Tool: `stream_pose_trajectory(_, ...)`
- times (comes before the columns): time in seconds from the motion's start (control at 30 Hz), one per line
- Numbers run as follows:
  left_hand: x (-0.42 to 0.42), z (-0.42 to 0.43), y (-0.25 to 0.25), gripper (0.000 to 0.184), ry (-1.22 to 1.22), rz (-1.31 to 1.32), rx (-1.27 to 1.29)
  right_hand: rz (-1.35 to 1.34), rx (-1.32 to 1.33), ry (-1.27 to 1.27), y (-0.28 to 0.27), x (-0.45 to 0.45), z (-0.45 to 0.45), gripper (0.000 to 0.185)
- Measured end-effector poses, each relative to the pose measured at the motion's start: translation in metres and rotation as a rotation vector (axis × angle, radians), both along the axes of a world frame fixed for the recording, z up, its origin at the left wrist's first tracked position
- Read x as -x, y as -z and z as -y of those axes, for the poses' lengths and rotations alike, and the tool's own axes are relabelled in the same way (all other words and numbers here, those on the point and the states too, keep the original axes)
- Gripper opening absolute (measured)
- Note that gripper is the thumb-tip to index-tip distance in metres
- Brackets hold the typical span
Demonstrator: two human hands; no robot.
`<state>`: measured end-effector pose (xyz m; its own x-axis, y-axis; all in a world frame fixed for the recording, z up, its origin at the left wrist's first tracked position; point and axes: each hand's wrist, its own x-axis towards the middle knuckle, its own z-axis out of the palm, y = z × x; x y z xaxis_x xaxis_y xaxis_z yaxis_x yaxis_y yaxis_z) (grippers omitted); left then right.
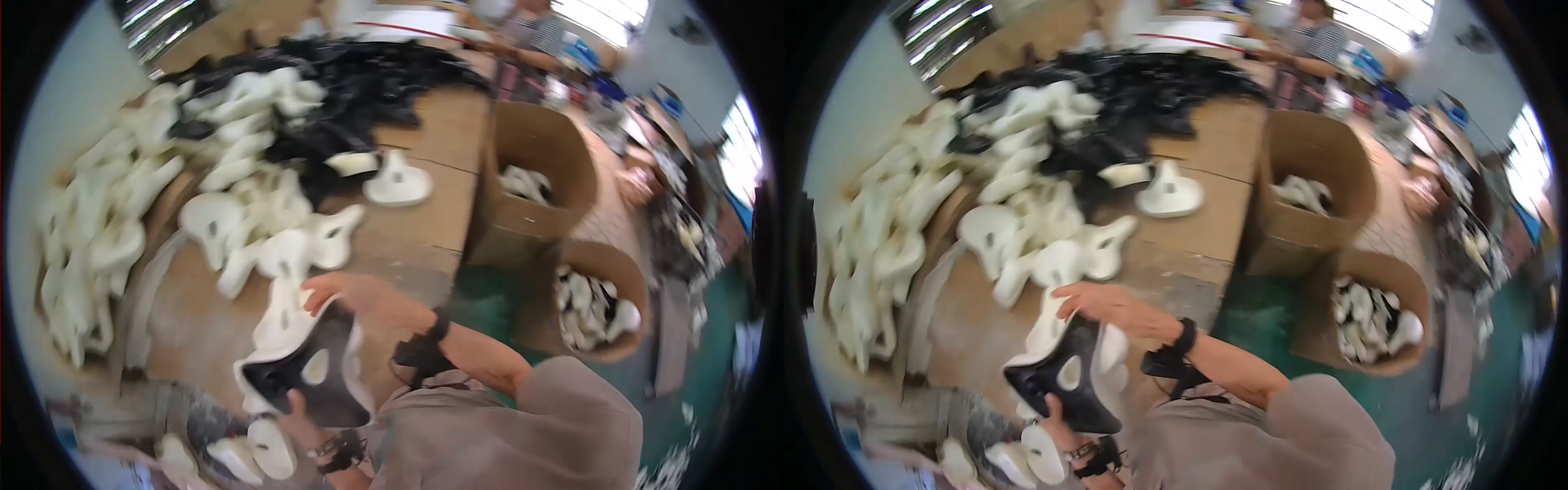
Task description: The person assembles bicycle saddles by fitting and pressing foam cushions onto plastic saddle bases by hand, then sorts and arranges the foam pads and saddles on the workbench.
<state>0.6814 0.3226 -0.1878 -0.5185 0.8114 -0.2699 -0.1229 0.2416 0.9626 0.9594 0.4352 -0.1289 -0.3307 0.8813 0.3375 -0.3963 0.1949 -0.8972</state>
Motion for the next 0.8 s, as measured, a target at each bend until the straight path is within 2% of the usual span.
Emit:
stream_pose_trajectory(0.03,0.0,-0.004,-0.014,0.048,0.051,-0.087,0.131,0.199,-0.058,0.143,-0.01,-0.013,0.011,0.061)
stream_pose_trajectory(0.1,-0.012,-0.006,-0.036,0.063,0.186,-0.088,0.059,0.578,-0.206,0.388,-0.01,-0.034,0.03,0.061)
stream_pose_trajectory(0.13,-0.018,-0.006,-0.034,0.069,0.246,0.023,-0.132,0.755,-0.31,0.473,0.0,-0.038,0.039,0.063)
stream_pose_trajectory(0.17,-0.013,-0.009,-0.027,0.061,0.272,0.051,-0.122,0.835,-0.258,0.446,0.005,-0.04,0.052,0.067)
stream_pose_trajectory(0.2,-0.022,-0.011,-0.03,0.061,0.311,0.051,-0.107,0.84,-0.229,0.477,0.01,-0.045,0.065,0.067)
stream_pose_trajectory(0.27,-0.041,-0.015,-0.041,0.068,0.283,-0.204,-0.114,1.082,-0.166,0.39,0.028,-0.054,0.086,0.066)
stream_pose_trajectory(0.3,-0.033,-0.021,-0.033,0.069,0.462,-0.23,-0.168,1.121,-0.159,0.431,0.06,-0.058,0.091,0.061)
stream_pose_trajectory(0.33,-0.041,-0.023,-0.035,0.069,0.486,-0.226,-0.166,1.127,-0.141,0.449,0.068,-0.063,0.101,0.061)
stream_pose_trajectory(0.43,-0.07,-0.028,-0.044,0.075,0.785,-0.31,-0.137,1.053,0.015,0.607,0.09,-0.081,0.141,0.051)
stream_pose_trajectory(0.47,-0.077,-0.032,-0.041,0.078,0.903,-0.238,-0.158,1.055,0.025,0.619,0.109,-0.087,0.154,0.051)
stream_pose_trajectory(0.53,-0.098,-0.029,-0.054,0.078,0.962,-0.189,-0.109,0.939,0.171,0.85,0.156,-0.097,0.18,0.05)
stream_pose_trajectory(0.6,-0.093,-0.033,-0.05,0.073,1.033,-0.168,-0.138,0.467,0.46,1.049,0.177,-0.108,0.208,0.056)
stream_pose_trajectory(0.63,-0.087,-0.036,-0.046,0.07,1.02,-0.143,-0.098,0.427,0.504,1.24,0.198,-0.118,0.221,0.057)
stream_pose_trajectory(0.7,-0.07,-0.039,-0.038,0.07,0.999,-0.12,-0.055,-0.229,0.641,1.385,0.209,-0.139,0.243,0.062)
stream_pose_trajectory(0.73,-0.061,-0.038,-0.037,0.063,0.979,-0.184,-0.059,-0.839,0.705,1.268,0.198,-0.155,0.247,0.066)
stream_pose_trajectory(0.8,-0.04,-0.04,-0.03,0.056,0.967,-0.246,-0.064,-0.988,0.644,1.401,0.179,-0.186,0.236,0.074)
